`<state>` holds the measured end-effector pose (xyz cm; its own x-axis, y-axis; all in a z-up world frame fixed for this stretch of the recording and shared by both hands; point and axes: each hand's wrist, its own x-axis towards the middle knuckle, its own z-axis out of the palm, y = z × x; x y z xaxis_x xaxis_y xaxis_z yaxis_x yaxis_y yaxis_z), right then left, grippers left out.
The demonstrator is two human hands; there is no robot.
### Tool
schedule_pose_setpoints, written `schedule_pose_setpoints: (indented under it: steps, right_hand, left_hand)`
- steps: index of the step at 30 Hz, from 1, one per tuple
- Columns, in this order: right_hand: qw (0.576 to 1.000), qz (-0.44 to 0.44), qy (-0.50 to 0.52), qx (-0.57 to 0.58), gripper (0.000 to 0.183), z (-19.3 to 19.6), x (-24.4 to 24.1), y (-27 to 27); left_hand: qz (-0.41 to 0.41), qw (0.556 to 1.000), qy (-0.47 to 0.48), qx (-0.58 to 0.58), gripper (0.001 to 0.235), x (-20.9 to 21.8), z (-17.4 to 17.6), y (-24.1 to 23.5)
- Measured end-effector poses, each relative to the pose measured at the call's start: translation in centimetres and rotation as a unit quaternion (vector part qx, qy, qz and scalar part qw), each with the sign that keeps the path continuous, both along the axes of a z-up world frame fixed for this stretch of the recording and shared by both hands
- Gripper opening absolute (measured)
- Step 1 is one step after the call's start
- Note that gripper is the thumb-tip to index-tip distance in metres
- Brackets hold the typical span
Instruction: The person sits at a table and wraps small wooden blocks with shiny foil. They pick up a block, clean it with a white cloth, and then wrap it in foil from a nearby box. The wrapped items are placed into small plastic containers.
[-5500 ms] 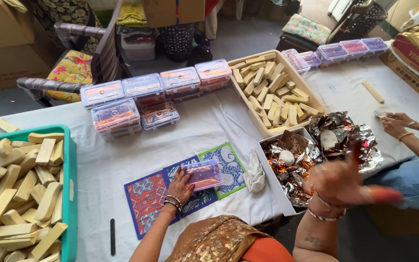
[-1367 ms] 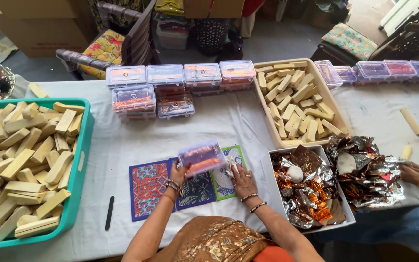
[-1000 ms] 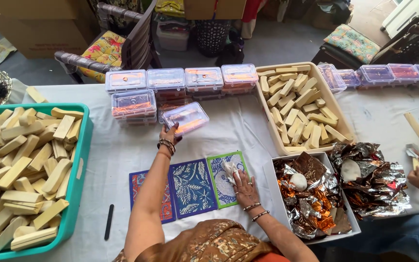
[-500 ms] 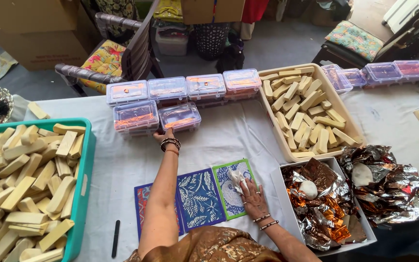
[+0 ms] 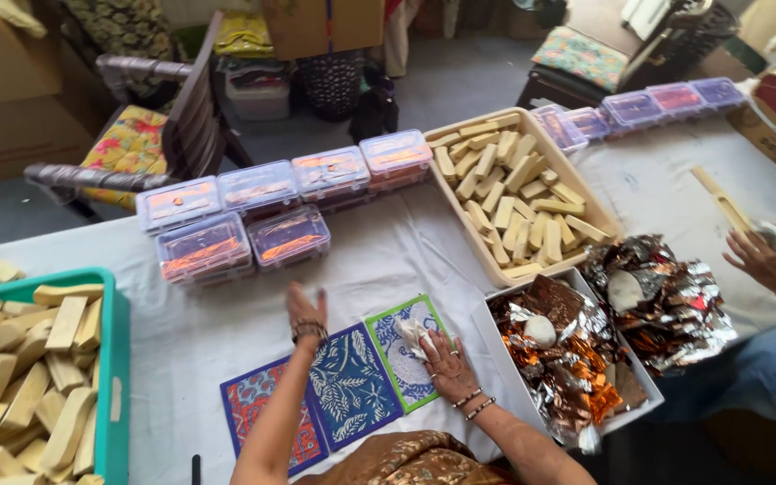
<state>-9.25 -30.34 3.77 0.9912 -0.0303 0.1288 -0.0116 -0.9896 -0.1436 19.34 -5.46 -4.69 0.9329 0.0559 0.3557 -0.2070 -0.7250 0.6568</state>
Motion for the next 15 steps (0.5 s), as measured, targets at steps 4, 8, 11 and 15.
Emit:
schedule_pose_setpoints:
  steps: [4, 8, 11, 15]
  right_hand:
    - [1.0, 0.006, -0.025, 0.004, 0.057, 0.1, -0.1, 0.1]
    - [0.999, 0.012, -0.037, 0.005, 0.056, 0.0, -0.1, 0.1]
    - [0.999, 0.013, -0.032, 0.002, 0.057, -0.4, -0.1, 0.0]
    - [1.0, -0.001, 0.018, 0.021, 0.056, -2.5, 0.9, -0.2]
  left_hand:
    - [-0.239, 0.92, 0.152, 0.272, 0.08, -12.2, 3.4, -1.4]
    - [-0.33, 0.841, 0.188, 0.385, 0.076, -20.6, 6.6, -1.8]
    - [-0.323, 0.845, 0.196, 0.378, 0.074, -22.2, 6.7, -1.9]
    - [-0.303, 0.903, 0.084, 0.295, 0.083, -21.9, 2.0, -1.3]
